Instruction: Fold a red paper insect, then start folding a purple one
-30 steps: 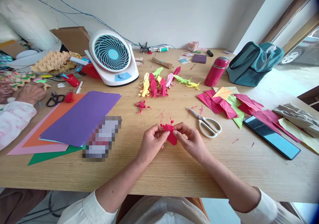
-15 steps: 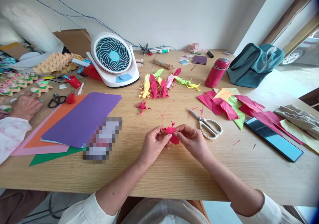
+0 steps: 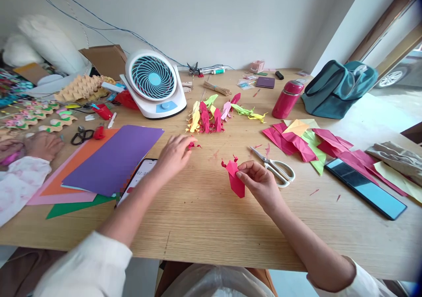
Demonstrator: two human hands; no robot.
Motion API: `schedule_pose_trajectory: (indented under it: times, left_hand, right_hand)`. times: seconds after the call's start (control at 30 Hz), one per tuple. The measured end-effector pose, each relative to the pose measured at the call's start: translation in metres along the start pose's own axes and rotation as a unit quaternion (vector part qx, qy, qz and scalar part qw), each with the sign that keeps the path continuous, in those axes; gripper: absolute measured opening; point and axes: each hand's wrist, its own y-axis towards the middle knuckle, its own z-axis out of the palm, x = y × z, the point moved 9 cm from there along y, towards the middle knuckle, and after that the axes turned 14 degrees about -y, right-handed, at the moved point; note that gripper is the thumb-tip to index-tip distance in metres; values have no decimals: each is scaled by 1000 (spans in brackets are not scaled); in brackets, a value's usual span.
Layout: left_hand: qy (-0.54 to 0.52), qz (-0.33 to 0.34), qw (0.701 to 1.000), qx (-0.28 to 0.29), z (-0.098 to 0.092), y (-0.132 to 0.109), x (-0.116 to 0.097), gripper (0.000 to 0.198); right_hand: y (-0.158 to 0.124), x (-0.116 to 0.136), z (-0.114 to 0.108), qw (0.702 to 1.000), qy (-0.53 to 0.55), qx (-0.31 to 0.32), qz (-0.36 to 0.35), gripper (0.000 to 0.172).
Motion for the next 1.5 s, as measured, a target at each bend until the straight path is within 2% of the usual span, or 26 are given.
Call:
schedule_pose_trajectory:
  times: [0.07, 0.13, 0.27, 0.4, 0.47, 0.53, 0.7, 0.83, 1.03, 1.23, 1.5]
  left_hand:
    - [123, 54, 986, 93, 0, 20, 19, 47]
    - [195, 65, 963, 175, 8, 32, 41, 58]
    - [205, 64, 953, 215, 22, 46, 66, 53]
    - [201, 68, 950, 228, 26, 49, 70, 45]
    - [197, 74, 950, 231, 24, 47, 63, 38]
    - [188, 86, 951, 230, 24, 44, 47, 34]
    - [140, 156, 955, 211, 37, 19, -25, 38]
    - [73, 169, 960, 209, 48, -3, -64, 24]
    - [41, 176, 968, 173, 48, -14, -72, 30]
    - [50, 208, 963, 165, 44, -19, -76, 19]
    - [42, 239, 958, 155, 38, -23, -83, 17]
  right_hand:
    - [-1, 0, 3, 1000, 2, 20, 2, 38]
    - [-4, 0, 7, 999, 10, 41, 0, 36]
    - [-7, 2, 8, 998, 25, 52, -1, 33]
    - [-8, 2, 10, 998, 19, 59, 4, 32]
    - [-9, 2, 13, 997, 20, 68, 1, 32]
    - [-9, 3, 14, 997, 22, 74, 0, 33]
    - [-9, 8, 9, 997, -27, 74, -25, 24]
    - [-10, 13, 1, 992, -101, 59, -39, 16]
    - [-10, 17, -2, 981, -182, 55, -42, 15]
    - [-8, 17, 1, 980, -188, 51, -32, 17]
    - [-9, 17, -1, 976, -212, 41, -24, 17]
